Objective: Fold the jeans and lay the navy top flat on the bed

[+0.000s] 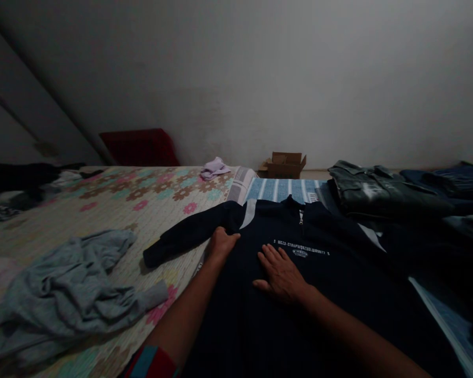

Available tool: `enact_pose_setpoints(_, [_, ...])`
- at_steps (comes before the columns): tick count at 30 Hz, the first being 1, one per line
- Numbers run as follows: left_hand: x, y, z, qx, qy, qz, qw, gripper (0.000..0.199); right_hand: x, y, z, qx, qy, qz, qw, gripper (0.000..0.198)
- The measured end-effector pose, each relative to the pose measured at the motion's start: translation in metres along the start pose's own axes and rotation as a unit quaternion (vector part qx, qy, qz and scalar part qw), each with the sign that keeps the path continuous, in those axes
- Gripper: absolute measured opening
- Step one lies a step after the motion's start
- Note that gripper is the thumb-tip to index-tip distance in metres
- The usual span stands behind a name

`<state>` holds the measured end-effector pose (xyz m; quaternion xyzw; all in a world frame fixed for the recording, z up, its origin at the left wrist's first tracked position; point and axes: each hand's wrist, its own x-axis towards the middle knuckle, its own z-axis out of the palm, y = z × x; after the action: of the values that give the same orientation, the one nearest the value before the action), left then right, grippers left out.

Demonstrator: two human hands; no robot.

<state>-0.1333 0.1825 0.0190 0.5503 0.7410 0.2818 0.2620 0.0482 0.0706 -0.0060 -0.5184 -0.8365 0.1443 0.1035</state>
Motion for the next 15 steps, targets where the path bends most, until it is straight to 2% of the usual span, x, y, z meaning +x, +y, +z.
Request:
enact_pose_setpoints(3, [0.007, 0.006, 0.002, -0.08, -0.063, -0.058, 0.993, 0.026, 0.001, 0.0, 0.001, -0.001, 0.004, 0.006, 1.0, 0.08])
enact_pose_setpoints(8, [0.011, 0.019, 0.004, -0.2, -0.188, -0.109, 0.955, 0.027, 0.0, 0.001, 0.002, 0.005, -0.002, 0.003, 1.0, 0.08])
enact_pose_setpoints(11, [0.015, 0.021, 0.005, -0.26, -0.188, -0.109, 0.941, 0.028, 0.0, 0.0, 0.001, 0.005, -0.007, 0.007, 1.0, 0.08])
enact_pose_setpoints(15, [0.02, 0.013, 0.008, -0.35, -0.112, -0.086, 0.926, 0.024, 0.0, 0.0, 0.0, 0.008, -0.011, 0.014, 1.0, 0.08])
